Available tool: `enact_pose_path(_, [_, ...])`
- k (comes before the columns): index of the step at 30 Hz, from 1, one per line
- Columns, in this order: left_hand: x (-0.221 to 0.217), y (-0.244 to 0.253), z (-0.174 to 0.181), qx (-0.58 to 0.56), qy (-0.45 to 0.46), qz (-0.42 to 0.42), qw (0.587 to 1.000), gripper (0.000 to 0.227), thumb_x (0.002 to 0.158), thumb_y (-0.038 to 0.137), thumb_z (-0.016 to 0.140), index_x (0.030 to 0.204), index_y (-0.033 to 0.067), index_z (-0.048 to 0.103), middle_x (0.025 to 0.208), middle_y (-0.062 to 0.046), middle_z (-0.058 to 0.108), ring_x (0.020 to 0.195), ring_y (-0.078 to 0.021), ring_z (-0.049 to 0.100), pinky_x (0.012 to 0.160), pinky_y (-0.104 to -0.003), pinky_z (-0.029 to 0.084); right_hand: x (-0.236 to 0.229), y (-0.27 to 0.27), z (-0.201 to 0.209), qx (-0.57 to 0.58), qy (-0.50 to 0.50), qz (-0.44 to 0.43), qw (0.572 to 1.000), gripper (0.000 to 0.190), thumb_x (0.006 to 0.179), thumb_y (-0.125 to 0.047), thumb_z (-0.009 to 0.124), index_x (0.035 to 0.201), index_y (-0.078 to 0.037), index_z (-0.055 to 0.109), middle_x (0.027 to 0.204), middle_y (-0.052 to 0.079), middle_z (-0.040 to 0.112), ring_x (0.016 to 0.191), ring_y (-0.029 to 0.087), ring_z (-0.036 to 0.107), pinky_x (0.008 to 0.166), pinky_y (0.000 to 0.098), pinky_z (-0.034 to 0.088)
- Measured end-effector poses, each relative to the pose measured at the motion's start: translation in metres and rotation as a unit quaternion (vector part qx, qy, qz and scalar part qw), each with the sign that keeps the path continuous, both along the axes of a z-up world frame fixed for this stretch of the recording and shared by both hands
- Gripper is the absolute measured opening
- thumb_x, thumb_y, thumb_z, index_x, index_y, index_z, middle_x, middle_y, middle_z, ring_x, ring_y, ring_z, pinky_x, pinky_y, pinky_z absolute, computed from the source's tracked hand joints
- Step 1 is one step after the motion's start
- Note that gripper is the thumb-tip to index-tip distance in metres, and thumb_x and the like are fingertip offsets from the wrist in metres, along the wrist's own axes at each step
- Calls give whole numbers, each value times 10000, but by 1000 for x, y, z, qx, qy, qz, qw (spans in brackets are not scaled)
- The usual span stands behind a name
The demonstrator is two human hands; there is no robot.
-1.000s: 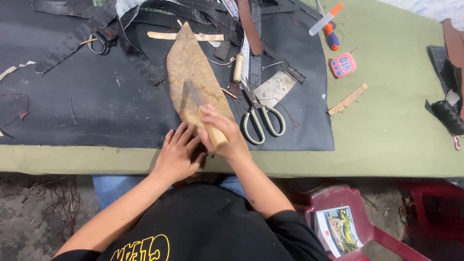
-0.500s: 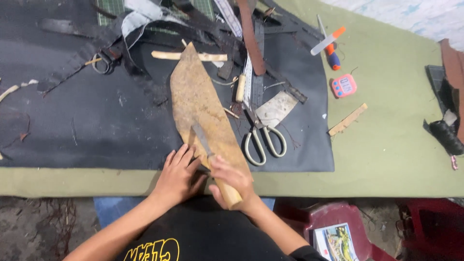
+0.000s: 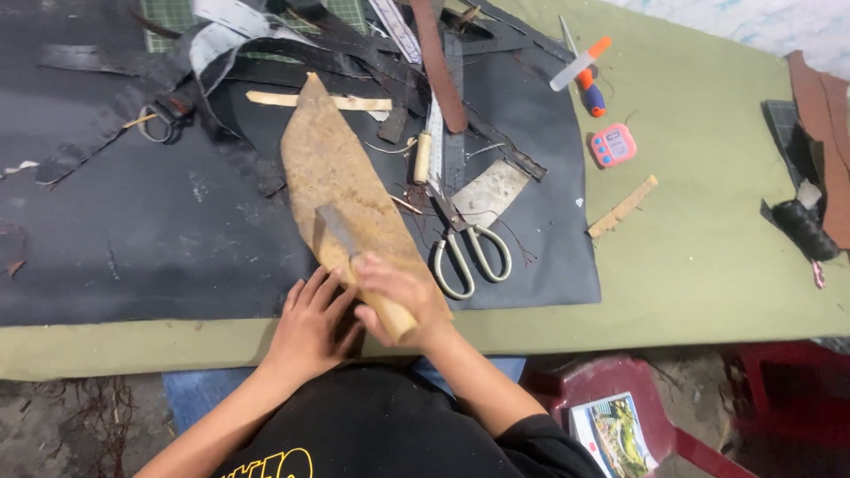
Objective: The person is using a metal file to scrape and thin the surface of a piece of leather on a workshop table.
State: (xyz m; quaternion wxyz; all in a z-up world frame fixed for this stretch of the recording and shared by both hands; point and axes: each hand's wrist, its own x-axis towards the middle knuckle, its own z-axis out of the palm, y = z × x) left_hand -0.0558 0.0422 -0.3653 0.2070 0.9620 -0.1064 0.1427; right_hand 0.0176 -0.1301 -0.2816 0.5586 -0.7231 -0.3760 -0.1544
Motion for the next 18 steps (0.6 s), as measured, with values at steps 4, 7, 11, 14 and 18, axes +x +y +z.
enact_pose_path(4, [21,8,-33,29,-43,-6,999,494,786,631,702,1068,225,710,1161,-56,659,1234,-300,590,1005,-516,454,-26,-21,-4,1,26,11,1000,289,824,-264,782,987,-26,769,1100,182,776,1087,430,719,949,521,592])
enact_pose_path(7, [38,2,-19,11,-52,-1,999,482,786,557,711,1072,169,694,1164,-89,635,1262,-345,580,1010,-553,467,-35,-34,-6,16,42,8,999,294,826,-287,785,967,-29,786,1092,184,786,1069,435,735,931,530,596])
enact_pose_path(11, [40,3,-3,-6,-33,-45,998,428,899,451,621,1046,53,682,1249,-170,637,1293,-387,572,1021,-535,457,-26,-38,-5,-8,17,54,998,268,924,-189,739,1087,16,684,1167,214,701,1112,345,727,1091,543,591])
enact_pose_path(14, [42,3,-16,5,-53,-8,999,459,786,517,754,1060,152,705,1179,-99,647,1308,-351,588,1047,-567,458,-13,-30,-11,53,63,20,996,286,829,-272,784,937,-7,777,1063,221,782,1041,460,740,911,565,595])
enact_pose_path(18, [46,4,-13,-6,-71,6,997,421,786,480,774,1077,178,738,1171,-87,643,1278,-334,606,1015,-520,491,11,-18,-5,71,79,48,993,278,828,-230,795,931,25,753,1071,242,767,1063,465,728,943,565,573])
